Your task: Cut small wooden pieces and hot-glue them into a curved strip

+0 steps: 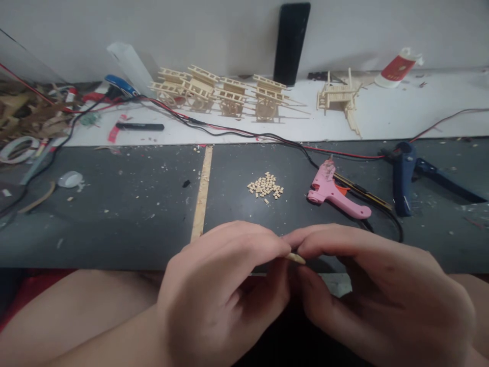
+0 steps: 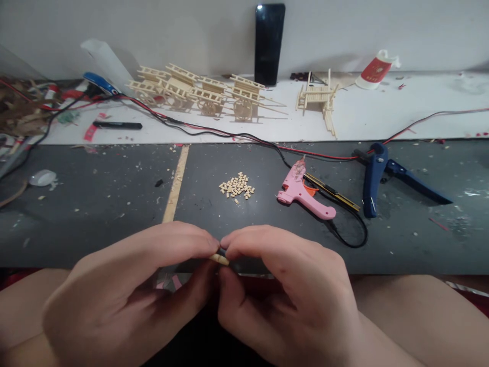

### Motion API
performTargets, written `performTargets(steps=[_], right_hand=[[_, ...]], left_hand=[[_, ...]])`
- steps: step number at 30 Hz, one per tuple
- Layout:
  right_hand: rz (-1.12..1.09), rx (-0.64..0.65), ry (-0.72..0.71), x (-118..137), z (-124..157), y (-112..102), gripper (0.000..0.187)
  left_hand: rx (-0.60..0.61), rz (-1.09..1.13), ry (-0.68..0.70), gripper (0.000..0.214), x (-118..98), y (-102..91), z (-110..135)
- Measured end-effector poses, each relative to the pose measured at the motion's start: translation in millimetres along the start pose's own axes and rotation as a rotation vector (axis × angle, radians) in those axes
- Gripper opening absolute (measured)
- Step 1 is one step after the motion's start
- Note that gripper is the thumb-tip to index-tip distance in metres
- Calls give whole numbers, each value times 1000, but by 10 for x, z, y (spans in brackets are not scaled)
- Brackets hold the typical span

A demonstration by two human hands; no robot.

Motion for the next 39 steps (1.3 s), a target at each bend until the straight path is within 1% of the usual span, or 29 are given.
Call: performTargets(steps=[4,6,8,9,10,11,13,15,19,21,26,32,35,39], right_hand=[[52,67,10,0,13,29,28],[62,63,14,15,-8,33,27],[68,25,-1,43,-38,20,26],[68,4,-11,56,-51,11,25],[67,-6,-16,63,-61,8,25],[69,-2,-15,63,-67,14,25],[76,18,-7,50,-66,31,25],[69,6,-8,36,-55,29,24],[57,-43,-37,43,-57,0,19],[62,-45,-50,61,-82,-7,19],[57,-57,-78,96,-131,-25,18],[72,-34,-100,107,-127,-1,19],[67,-32,-99,101,-131,1,19],[53,-39,-87,78,-135,-11,19]], left_hand=[[-13,-14,-62,21,-15,9,10],[-20,-40,-101,20,-9,5,10],[-2,-47,-85,21,-13,13,1],[18,-30,-29,21,-34,23,-5],[22,-25,-13,20,-27,23,-8],[32,-37,-26,22,-2,25,-11],[27,-49,-1,22,11,15,-15],[29,-63,20,20,8,9,-18],[110,-106,-24,18,10,37,-30],[130,-119,-34,17,2,38,-33],[122,-97,-12,17,0,22,-37],[140,-114,-33,18,50,44,-35],[159,-102,-23,18,33,50,-40],[148,-110,-14,18,-2,36,-53]])
Point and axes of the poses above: each hand's wrist, its own z-axis away from the middle knuckle, its own y-axis out of the palm, x = y × z, the point moved 6 cm from there along -z, towards the middle knuckle, and after that the axes turned 5 degrees about z, right-handed, at the moved point
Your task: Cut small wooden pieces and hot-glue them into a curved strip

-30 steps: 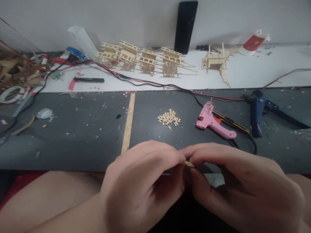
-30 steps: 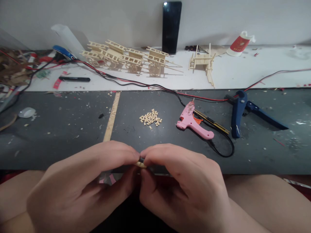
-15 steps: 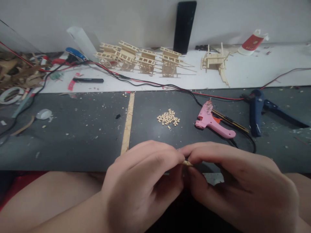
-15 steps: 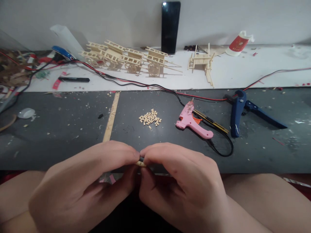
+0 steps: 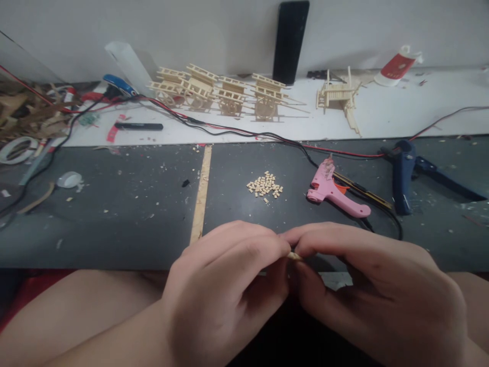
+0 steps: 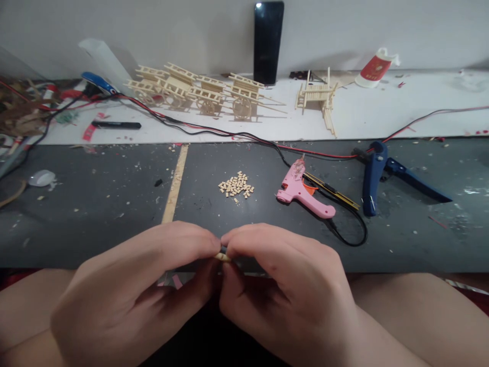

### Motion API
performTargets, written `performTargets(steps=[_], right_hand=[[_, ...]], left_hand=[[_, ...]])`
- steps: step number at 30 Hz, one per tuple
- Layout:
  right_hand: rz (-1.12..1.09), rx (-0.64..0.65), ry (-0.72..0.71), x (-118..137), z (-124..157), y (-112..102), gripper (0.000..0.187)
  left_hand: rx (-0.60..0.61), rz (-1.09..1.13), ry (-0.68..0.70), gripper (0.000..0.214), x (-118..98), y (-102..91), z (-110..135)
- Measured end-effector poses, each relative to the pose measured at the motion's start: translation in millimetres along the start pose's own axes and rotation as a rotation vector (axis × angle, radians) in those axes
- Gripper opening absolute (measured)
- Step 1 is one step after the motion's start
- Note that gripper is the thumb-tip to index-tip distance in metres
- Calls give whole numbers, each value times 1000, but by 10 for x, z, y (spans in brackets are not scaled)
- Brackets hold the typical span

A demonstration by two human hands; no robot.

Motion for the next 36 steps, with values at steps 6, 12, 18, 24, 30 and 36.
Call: performTargets(steps=[6,12,18,24,30,36], right_hand=[[1,5,-24,10,11,3,19],[-26,-15,-17,8,30,-2,18],[-90,0,5,-34,79,-5,22],[-65,-17,13,-13,77,-18,20],[-73,-17,19,-1,54,-17,24],[-71,1,17,11,45,-7,21]], left_hand=[[-16,-1,21,18,-12,11,7],[-35,5,-4,19,4,0,19],[-56,21,-15,16,-1,0,58],[-60,29,-4,18,-11,-3,18],[-33,45,-32,20,-3,-14,0],[-13,48,-41,20,-35,-21,-16]])
Point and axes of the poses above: each hand's wrist, its own z-axis away from the middle knuckle, its own y-axis out of the palm, x = y × z, the point moved 6 cm from there along -z, towards the middle knuckle, and after that the axes turned 5 degrees about z, right-handed, at the moved point
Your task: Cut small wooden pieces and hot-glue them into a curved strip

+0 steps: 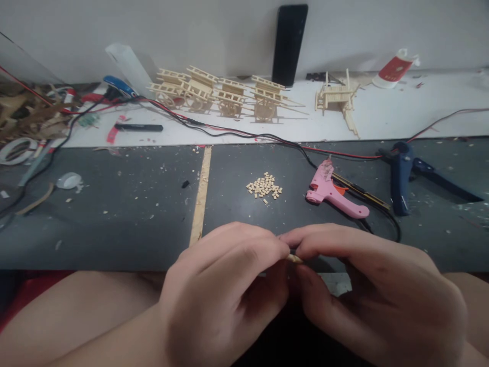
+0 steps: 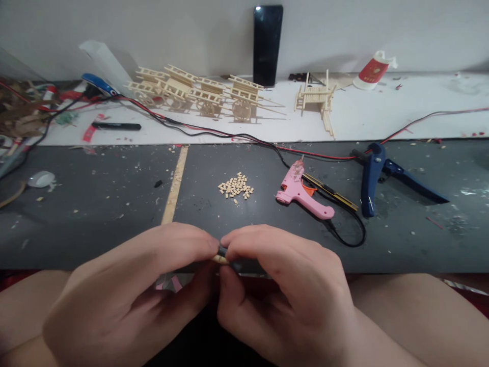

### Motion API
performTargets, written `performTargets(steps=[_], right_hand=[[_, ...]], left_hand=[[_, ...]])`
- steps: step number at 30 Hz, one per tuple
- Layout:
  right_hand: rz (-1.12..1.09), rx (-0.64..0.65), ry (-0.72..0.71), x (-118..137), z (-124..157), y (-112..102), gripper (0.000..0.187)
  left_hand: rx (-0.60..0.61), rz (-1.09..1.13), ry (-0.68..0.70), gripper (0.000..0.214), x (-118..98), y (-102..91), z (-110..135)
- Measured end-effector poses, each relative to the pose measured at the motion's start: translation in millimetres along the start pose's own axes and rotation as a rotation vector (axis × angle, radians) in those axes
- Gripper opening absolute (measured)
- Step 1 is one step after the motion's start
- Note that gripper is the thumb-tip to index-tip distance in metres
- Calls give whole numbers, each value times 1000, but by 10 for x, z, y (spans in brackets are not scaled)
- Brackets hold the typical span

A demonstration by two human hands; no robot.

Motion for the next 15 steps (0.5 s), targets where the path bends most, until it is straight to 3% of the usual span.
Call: performTargets(steps=[10,15], right_hand=[[-32,17,15,-37,26,19,25],[-67,-1,82,-81,-8,8,22]], left_hand=[[-46,29,3,25,28,3,37],[-33,262,-207,27,100,37,-40]])
Point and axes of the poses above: each hand's wrist, its own z-axis away from the middle knuckle, its own y-axis out of the palm, x = y × z, the point moved 6 cm from there along -z, towards the middle knuckle, and after that the axes turned 5 degrees about z, right-handed, at the moved point
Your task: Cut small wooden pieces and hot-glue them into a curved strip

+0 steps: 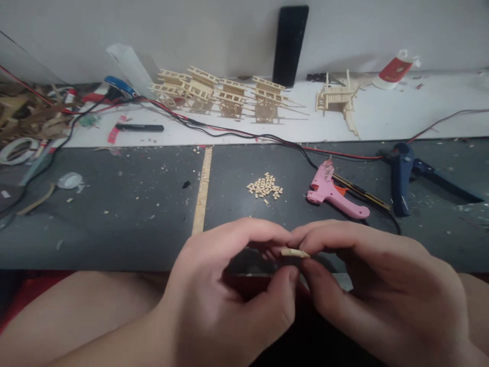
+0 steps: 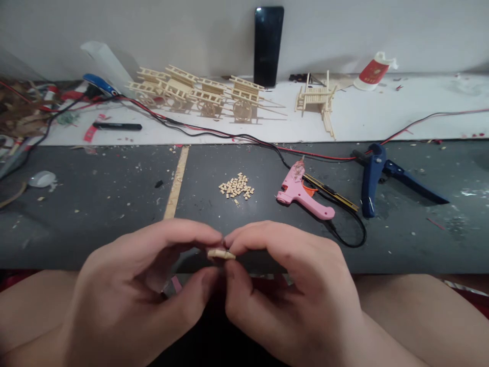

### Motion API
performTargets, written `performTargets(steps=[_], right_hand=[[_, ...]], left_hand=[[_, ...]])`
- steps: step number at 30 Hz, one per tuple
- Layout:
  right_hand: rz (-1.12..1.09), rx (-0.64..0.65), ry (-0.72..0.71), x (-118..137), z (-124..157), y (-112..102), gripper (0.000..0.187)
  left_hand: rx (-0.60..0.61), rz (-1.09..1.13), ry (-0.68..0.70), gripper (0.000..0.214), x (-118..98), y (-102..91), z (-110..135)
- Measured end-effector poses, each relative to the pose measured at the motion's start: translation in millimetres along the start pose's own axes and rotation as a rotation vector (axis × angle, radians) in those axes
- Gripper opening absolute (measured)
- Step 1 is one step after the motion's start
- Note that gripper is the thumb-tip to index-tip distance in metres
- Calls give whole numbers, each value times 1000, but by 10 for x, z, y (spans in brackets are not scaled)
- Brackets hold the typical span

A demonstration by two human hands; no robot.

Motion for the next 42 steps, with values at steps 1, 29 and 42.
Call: performTargets(steps=[1,29,42], right_hand=[[7,-1,7,1,-13,-5,21],[-23,-4,11,42,-17,-12,21],[-5,0,9,41,-22,3,21]], left_hand=[[9,77,-66,25,24,9,-14],[-5,62,-89,14,-6,17,-62],[-8,87,-94,13,14,-5,-36]])
Point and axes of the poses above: each hand's wrist, its own z-axis away from the middle knuckle, its own y-axis out of the palm, x = y × z, the point moved 6 cm from there along -z, towards the middle knuckle, and after that the axes turned 5 degrees about z, right-handed, at the moved point
